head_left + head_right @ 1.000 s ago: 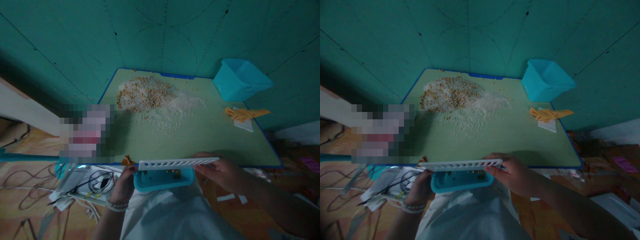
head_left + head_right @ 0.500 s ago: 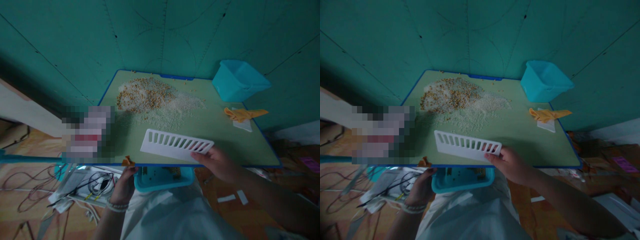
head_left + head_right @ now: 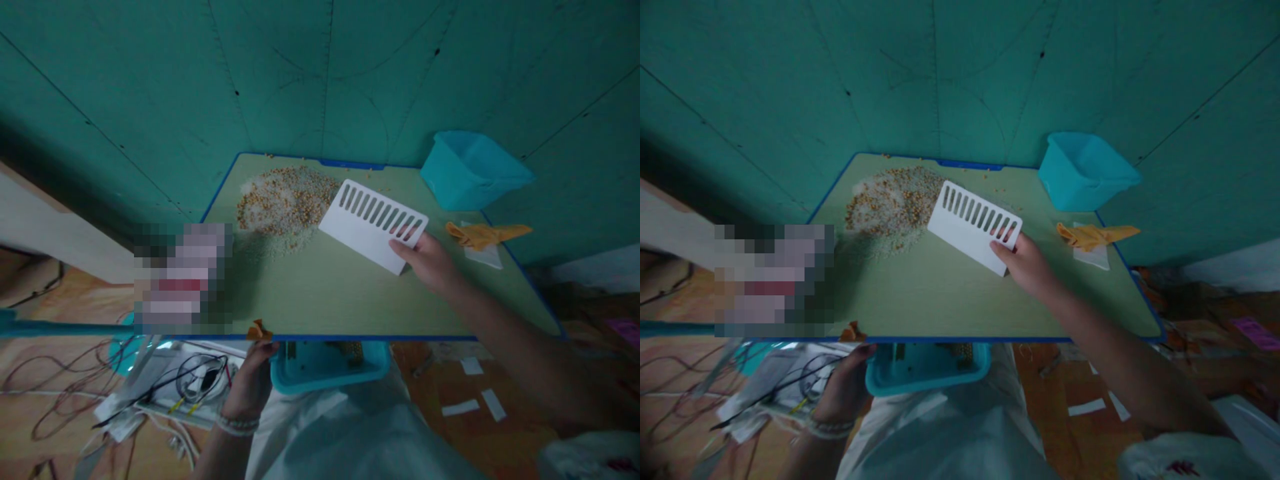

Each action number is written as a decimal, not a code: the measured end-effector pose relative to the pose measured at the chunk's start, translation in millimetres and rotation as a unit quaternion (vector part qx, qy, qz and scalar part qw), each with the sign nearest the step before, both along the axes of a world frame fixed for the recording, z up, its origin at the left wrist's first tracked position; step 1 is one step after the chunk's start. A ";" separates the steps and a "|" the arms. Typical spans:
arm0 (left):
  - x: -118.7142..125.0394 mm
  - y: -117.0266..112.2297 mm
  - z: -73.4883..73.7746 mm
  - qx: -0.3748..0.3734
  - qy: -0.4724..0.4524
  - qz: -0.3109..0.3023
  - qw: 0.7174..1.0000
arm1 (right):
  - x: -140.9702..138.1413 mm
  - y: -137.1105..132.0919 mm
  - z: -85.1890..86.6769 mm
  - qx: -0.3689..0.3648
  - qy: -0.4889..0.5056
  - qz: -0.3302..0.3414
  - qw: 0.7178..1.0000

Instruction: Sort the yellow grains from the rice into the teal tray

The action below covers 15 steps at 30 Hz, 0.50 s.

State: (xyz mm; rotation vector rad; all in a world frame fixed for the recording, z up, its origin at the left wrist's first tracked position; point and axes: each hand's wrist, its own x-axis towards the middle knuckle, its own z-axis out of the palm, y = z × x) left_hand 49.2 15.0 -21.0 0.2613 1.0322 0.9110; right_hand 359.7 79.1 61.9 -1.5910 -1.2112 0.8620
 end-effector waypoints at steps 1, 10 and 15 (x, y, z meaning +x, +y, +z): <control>-0.1 -0.1 0.3 0.003 0.000 0.003 1.000 | 5.1 3.6 -1.8 0.013 -0.006 -0.008 1.000; 3.5 1.9 3.3 0.029 0.012 0.010 0.999 | 9.7 17.5 10.2 0.076 -0.040 -0.018 0.996; 4.2 1.7 0.1 0.036 0.028 0.007 0.999 | -10.4 35.2 22.2 0.097 -0.076 -0.014 0.992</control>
